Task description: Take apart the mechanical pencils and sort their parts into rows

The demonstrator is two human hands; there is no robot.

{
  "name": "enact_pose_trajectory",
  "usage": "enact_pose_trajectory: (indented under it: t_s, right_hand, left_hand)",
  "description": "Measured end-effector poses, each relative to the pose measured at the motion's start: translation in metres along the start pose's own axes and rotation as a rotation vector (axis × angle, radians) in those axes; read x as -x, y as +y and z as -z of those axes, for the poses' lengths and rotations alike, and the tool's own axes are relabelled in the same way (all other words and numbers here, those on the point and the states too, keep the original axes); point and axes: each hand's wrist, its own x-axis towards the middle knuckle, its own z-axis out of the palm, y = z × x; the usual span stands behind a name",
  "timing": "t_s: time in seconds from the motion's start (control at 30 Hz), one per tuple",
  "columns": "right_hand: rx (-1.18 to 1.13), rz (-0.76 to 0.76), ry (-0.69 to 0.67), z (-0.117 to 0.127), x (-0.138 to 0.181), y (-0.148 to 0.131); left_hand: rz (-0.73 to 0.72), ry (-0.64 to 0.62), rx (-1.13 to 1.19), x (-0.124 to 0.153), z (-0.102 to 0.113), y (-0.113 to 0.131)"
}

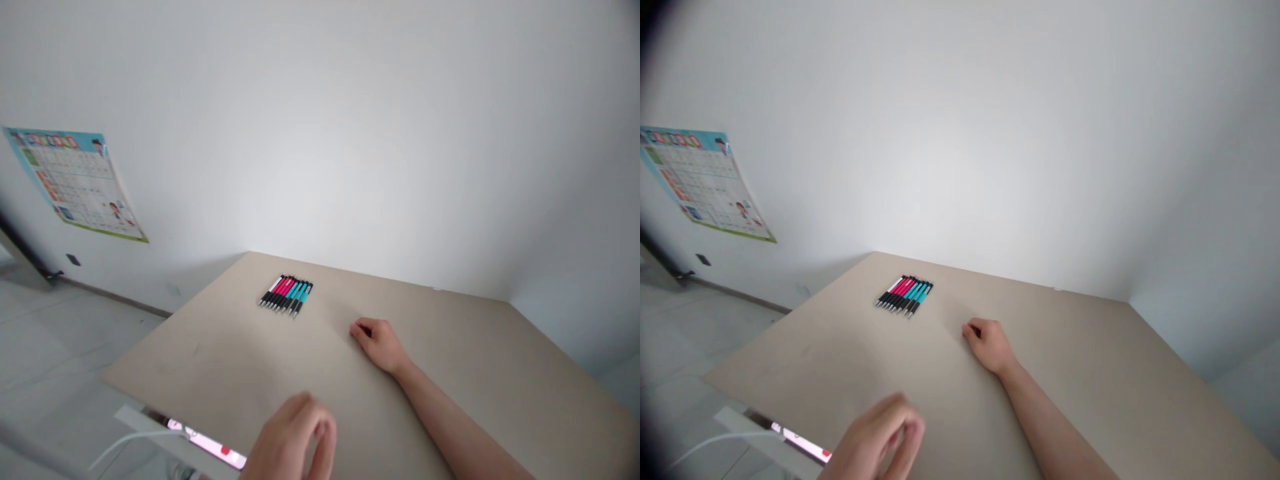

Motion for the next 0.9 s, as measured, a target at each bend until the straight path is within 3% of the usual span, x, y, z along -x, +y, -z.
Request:
enact_pose_trajectory:
  t_s: [0.13, 0.23, 0.3, 0.47, 0.67, 0.9]
  right_hand:
    - [-0.02, 0.0, -0.013, 0.001, 0.001, -0.002]
    - [-0.031, -0.011, -0.018, 0.001, 0.001, -0.002]
    - [-0.036, -0.017, -0.01, 0.0, 0.0, -0.001]
    - [-0.106, -0.045, -0.034, 0.0, -0.001, 0.001]
    - [-0.165, -0.075, -0.054, 0.0, 0.0, 0.001]
    - [-0.184, -0.08, -0.06, -0.001, -0.001, 0.005]
  left_hand:
    - [0.347, 0.272, -0.212, -0.129, 0.022, 0.004]
    - [0.479, 0.325, -0.325, -0.181, 0.029, -0.021]
    - [0.468, 0.335, -0.366, -0.189, 0.027, -0.04]
    - [0.524, 0.305, -0.357, -0.182, 0.028, -0.068]
    - [0.56, 0.208, -0.272, -0.186, 0.031, -0.076]
    - [0.557, 0.243, -0.111, -0.192, 0.025, -0.078]
